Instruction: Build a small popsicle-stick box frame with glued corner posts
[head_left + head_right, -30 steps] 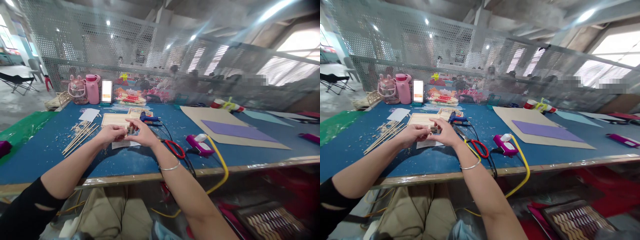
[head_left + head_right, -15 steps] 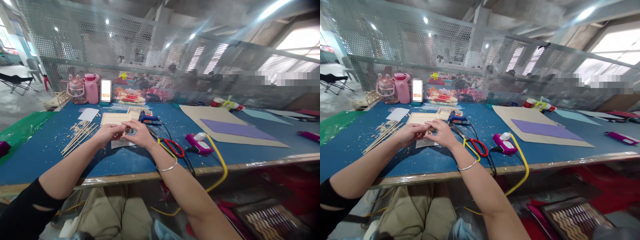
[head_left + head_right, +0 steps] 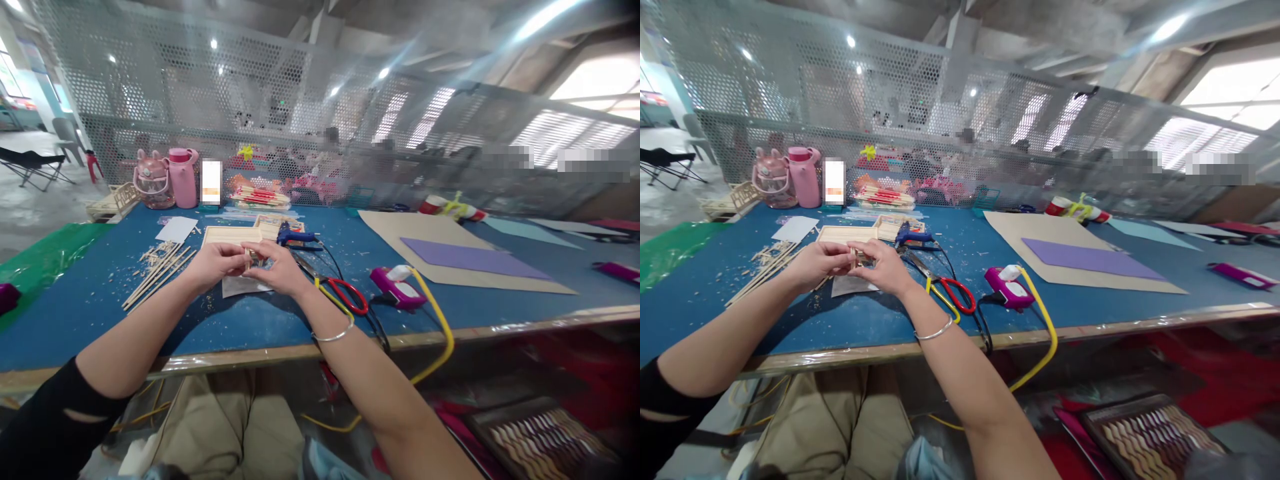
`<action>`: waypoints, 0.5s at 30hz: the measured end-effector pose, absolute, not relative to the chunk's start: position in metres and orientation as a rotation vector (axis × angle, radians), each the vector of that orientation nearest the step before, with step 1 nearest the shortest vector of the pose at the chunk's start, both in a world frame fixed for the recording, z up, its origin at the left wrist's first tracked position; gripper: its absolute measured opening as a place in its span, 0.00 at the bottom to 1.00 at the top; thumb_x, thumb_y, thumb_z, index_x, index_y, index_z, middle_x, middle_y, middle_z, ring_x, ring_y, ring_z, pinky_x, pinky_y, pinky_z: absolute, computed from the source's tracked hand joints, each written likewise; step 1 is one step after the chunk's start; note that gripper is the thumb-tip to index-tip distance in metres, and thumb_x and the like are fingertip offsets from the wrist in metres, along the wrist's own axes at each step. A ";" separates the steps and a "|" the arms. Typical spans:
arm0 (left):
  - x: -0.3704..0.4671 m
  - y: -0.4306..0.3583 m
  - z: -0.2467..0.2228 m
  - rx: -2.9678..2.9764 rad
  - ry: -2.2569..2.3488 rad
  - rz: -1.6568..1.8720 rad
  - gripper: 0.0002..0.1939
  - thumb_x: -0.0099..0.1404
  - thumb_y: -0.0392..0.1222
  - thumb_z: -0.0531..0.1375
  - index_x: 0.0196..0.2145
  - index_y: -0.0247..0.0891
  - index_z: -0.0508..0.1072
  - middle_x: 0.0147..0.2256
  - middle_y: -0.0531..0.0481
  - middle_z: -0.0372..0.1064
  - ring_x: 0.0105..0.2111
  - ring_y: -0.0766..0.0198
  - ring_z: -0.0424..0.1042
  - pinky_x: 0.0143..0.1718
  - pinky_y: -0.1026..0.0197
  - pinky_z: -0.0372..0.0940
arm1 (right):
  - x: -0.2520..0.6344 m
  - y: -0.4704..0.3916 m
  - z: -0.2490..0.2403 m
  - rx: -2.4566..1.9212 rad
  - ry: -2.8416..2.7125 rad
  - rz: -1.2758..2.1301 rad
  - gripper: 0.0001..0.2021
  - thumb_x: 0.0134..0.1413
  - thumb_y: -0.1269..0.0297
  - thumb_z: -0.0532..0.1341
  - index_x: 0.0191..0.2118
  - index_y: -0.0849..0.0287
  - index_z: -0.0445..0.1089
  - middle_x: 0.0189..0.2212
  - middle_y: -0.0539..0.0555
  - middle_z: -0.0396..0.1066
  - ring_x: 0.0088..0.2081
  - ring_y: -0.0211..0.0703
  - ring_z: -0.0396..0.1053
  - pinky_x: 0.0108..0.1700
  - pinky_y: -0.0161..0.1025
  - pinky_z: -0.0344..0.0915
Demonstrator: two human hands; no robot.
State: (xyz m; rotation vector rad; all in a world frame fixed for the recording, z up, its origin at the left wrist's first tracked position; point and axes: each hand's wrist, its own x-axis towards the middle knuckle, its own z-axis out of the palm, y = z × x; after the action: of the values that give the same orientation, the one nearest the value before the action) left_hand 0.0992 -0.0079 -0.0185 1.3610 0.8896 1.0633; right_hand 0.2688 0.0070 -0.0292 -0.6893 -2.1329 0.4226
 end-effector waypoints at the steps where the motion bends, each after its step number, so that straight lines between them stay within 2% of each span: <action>1: 0.099 -0.008 -0.018 1.364 0.896 1.067 0.17 0.41 0.50 0.68 0.23 0.32 0.74 0.18 0.53 0.65 0.19 0.72 0.59 0.22 0.66 0.56 | 0.269 0.007 -0.029 -0.714 -2.128 0.470 0.29 0.40 0.58 0.67 0.52 0.57 0.64 0.32 0.50 0.63 0.33 0.38 0.60 0.39 0.37 0.60; 3: 0.099 -0.008 -0.017 1.373 0.911 1.068 0.18 0.41 0.50 0.68 0.23 0.32 0.74 0.18 0.53 0.65 0.19 0.72 0.59 0.22 0.66 0.56 | 0.271 0.007 -0.028 -0.772 -2.101 0.596 0.39 0.35 0.60 0.69 0.57 0.56 0.57 0.30 0.47 0.58 0.30 0.35 0.57 0.35 0.35 0.58; 5: 0.099 -0.009 -0.017 1.393 0.932 1.062 0.17 0.41 0.50 0.68 0.23 0.32 0.74 0.18 0.52 0.65 0.19 0.72 0.60 0.22 0.65 0.56 | 0.274 0.008 -0.027 -0.798 -2.066 0.709 0.43 0.34 0.64 0.69 0.59 0.56 0.50 0.29 0.45 0.54 0.27 0.33 0.53 0.32 0.32 0.56; 9: 0.099 -0.010 -0.016 1.367 0.964 1.069 0.16 0.42 0.49 0.68 0.24 0.33 0.75 0.19 0.53 0.66 0.20 0.72 0.61 0.25 0.65 0.58 | 0.281 0.012 -0.025 -0.774 -2.010 0.765 0.37 0.33 0.77 0.58 0.56 0.57 0.52 0.30 0.46 0.53 0.28 0.33 0.53 0.31 0.31 0.54; 12: 0.099 -0.010 -0.016 1.348 0.989 1.064 0.17 0.40 0.49 0.68 0.24 0.33 0.75 0.19 0.53 0.66 0.20 0.71 0.61 0.25 0.65 0.58 | 0.283 0.014 -0.026 -0.799 -1.959 0.763 0.33 0.30 0.78 0.53 0.51 0.58 0.59 0.29 0.47 0.53 0.29 0.33 0.54 0.31 0.31 0.54; 15: 0.098 -0.009 -0.016 1.348 0.996 1.055 0.17 0.41 0.49 0.68 0.25 0.33 0.75 0.20 0.52 0.67 0.20 0.71 0.62 0.25 0.65 0.59 | 0.282 0.015 -0.027 -0.835 -1.908 0.766 0.25 0.34 0.76 0.53 0.44 0.61 0.65 0.26 0.47 0.55 0.27 0.33 0.55 0.30 0.32 0.55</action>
State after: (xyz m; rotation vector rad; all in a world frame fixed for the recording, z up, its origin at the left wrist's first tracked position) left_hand 0.0982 -0.0090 -0.0163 1.3481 0.9956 1.0550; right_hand 0.2818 0.0150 -0.0267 -0.8353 -1.9080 0.7662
